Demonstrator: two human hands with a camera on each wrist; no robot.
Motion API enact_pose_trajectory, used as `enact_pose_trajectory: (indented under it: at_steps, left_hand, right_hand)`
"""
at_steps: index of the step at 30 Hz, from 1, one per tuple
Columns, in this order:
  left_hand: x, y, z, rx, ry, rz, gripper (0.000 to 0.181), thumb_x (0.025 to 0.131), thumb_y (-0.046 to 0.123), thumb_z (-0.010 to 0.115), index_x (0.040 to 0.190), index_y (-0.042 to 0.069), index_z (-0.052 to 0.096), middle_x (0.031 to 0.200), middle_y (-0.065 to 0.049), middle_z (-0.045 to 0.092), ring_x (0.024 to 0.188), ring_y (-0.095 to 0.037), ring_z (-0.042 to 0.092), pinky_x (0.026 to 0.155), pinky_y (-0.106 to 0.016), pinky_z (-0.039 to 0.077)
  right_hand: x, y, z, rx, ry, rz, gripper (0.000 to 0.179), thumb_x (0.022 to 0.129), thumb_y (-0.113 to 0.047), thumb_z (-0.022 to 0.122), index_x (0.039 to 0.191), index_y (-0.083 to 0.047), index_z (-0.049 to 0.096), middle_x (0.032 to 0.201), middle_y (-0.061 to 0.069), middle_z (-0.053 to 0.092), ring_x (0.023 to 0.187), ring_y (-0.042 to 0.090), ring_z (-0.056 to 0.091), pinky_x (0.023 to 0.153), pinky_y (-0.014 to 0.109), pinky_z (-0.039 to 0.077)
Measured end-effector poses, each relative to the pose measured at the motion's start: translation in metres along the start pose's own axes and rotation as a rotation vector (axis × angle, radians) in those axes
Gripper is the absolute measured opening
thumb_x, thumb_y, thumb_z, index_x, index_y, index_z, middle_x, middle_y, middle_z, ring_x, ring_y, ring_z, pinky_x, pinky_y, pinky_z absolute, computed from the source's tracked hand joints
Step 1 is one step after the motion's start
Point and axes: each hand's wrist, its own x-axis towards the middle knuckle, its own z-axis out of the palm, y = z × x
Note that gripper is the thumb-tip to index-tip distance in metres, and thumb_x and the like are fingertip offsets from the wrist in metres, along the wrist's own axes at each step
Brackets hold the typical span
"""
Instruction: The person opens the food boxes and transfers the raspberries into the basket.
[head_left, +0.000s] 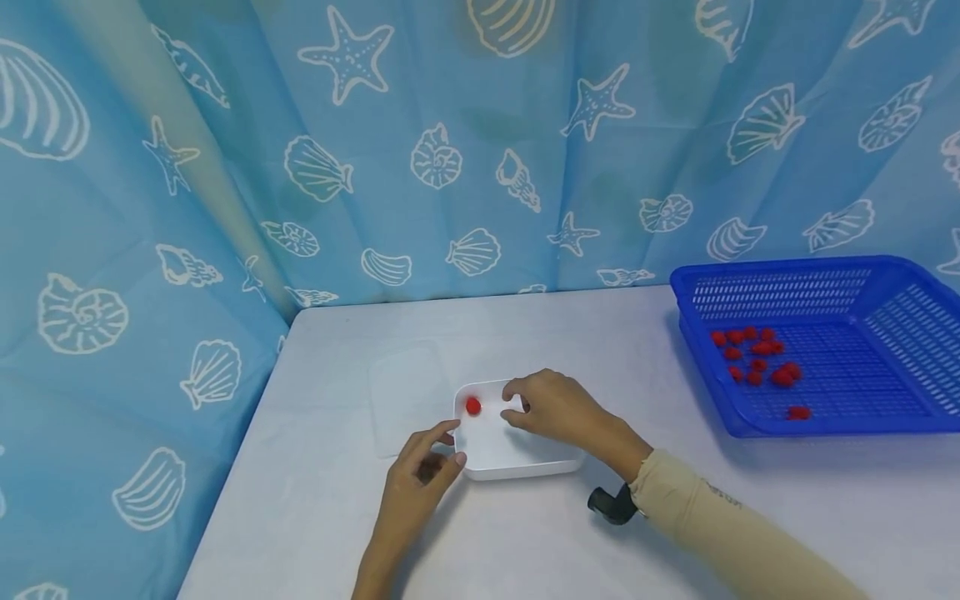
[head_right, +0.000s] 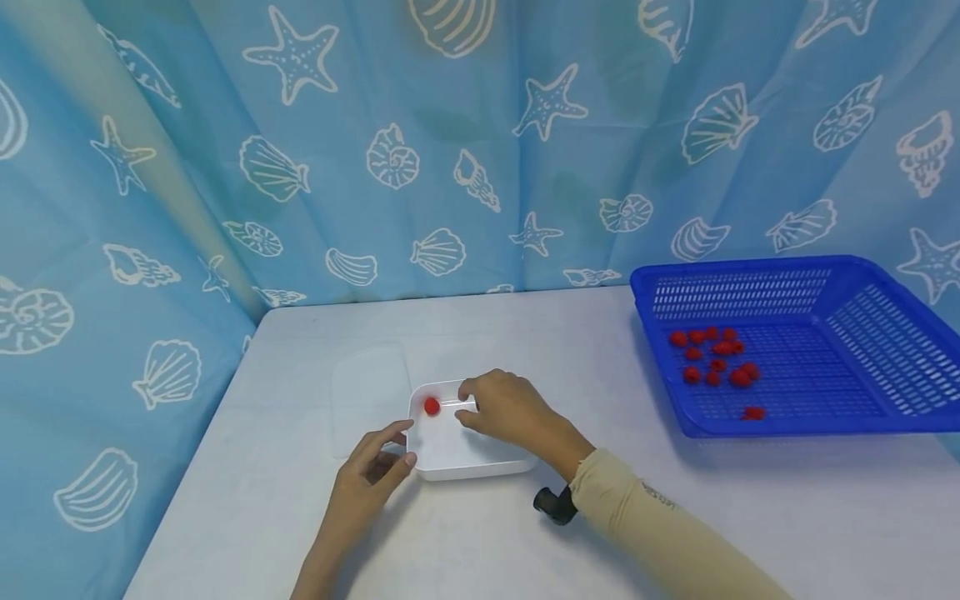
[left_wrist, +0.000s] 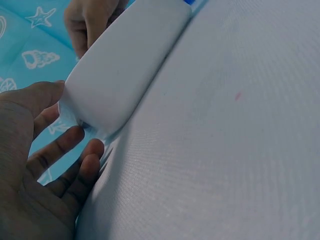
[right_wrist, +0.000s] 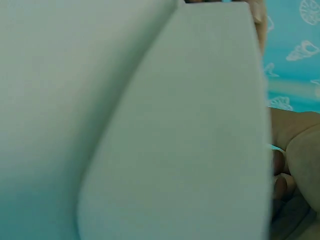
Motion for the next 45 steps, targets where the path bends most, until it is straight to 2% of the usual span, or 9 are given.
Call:
enact_pose_trajectory:
  at_steps: [5,8,12,15,18,20,26,36,45]
  left_hand:
    - [0.0,-0.001,0.0,-0.005,0.007,0.013,0.041,0.085,0.018,0.066,0.124,0.026,0.056,0.108,-0.006,0.056,0.079,-0.019,0.059,0.072,-0.028,0.05]
    - [0.001,-0.002,-0.001,-0.014,0.0,0.016,0.041,0.086,0.02,0.066,0.124,0.026,0.055,0.109,-0.007,0.056,0.08,-0.019,0.06,0.073,-0.028,0.051]
    - [0.001,-0.003,0.0,-0.03,-0.007,0.025,0.041,0.086,0.02,0.065,0.125,0.023,0.055,0.109,-0.008,0.056,0.081,-0.019,0.061,0.073,-0.028,0.051]
    - [0.0,-0.002,0.0,-0.033,-0.004,0.028,0.041,0.086,0.019,0.066,0.125,0.021,0.056,0.109,-0.008,0.056,0.081,-0.02,0.061,0.072,-0.028,0.051]
    - [0.001,-0.005,0.001,-0.03,-0.004,0.032,0.041,0.086,0.02,0.066,0.125,0.021,0.056,0.108,-0.007,0.056,0.081,-0.02,0.06,0.071,-0.029,0.051]
    - [0.002,-0.013,0.004,-0.02,-0.002,0.04,0.041,0.086,0.026,0.065,0.126,0.024,0.055,0.108,-0.003,0.056,0.08,-0.017,0.06,0.071,-0.027,0.051]
    - [0.006,-0.037,0.007,0.0,-0.006,0.035,0.043,0.085,0.039,0.063,0.126,0.032,0.053,0.107,0.007,0.054,0.079,-0.012,0.06,0.071,-0.025,0.051]
    - [0.005,-0.04,0.011,-0.025,-0.009,0.034,0.042,0.085,0.039,0.063,0.126,0.032,0.054,0.108,0.006,0.054,0.08,-0.012,0.06,0.071,-0.025,0.051]
    - [0.006,-0.04,0.008,0.032,0.005,0.029,0.043,0.085,0.043,0.062,0.126,0.033,0.054,0.108,0.008,0.054,0.079,-0.011,0.06,0.071,-0.025,0.051]
  right_hand:
    - [0.009,-0.006,0.015,-0.008,0.008,-0.03,0.034,0.079,-0.036,0.07,0.108,-0.017,0.067,0.06,-0.012,0.052,0.056,0.007,0.047,0.05,0.022,0.04]
    - [0.013,-0.008,0.022,-0.008,0.022,-0.061,0.037,0.08,-0.035,0.07,0.11,-0.015,0.066,0.07,-0.008,0.061,0.057,0.007,0.048,0.053,0.02,0.043]
    - [0.018,-0.011,0.031,-0.031,0.041,-0.08,0.038,0.081,-0.035,0.068,0.113,-0.014,0.065,0.091,-0.003,0.068,0.066,0.007,0.053,0.068,0.023,0.049]
    - [0.021,-0.013,0.036,-0.028,0.051,-0.058,0.037,0.082,-0.035,0.068,0.112,-0.013,0.066,0.093,-0.003,0.068,0.071,0.008,0.054,0.073,0.027,0.049]
    - [0.023,-0.015,0.041,-0.045,0.081,-0.042,0.032,0.082,-0.036,0.067,0.103,-0.012,0.067,0.083,-0.004,0.065,0.068,0.009,0.052,0.065,0.024,0.046]
    - [0.025,-0.017,0.043,-0.058,0.111,-0.041,0.027,0.083,-0.034,0.067,0.098,-0.012,0.068,0.076,-0.006,0.063,0.064,0.009,0.05,0.061,0.023,0.043]
    - [0.025,-0.022,0.045,-0.064,0.149,-0.04,0.022,0.085,-0.031,0.065,0.1,-0.015,0.068,0.084,-0.006,0.066,0.066,0.007,0.051,0.065,0.022,0.047]
    - [0.023,-0.019,0.045,-0.063,0.126,-0.067,0.021,0.085,-0.031,0.064,0.096,-0.014,0.067,0.068,-0.01,0.054,0.063,0.007,0.048,0.057,0.02,0.041]
    - [0.001,-0.01,0.021,-0.037,0.14,-0.063,0.018,0.082,-0.032,0.068,0.095,-0.02,0.067,0.055,-0.015,0.045,0.052,0.003,0.042,0.046,0.019,0.034]
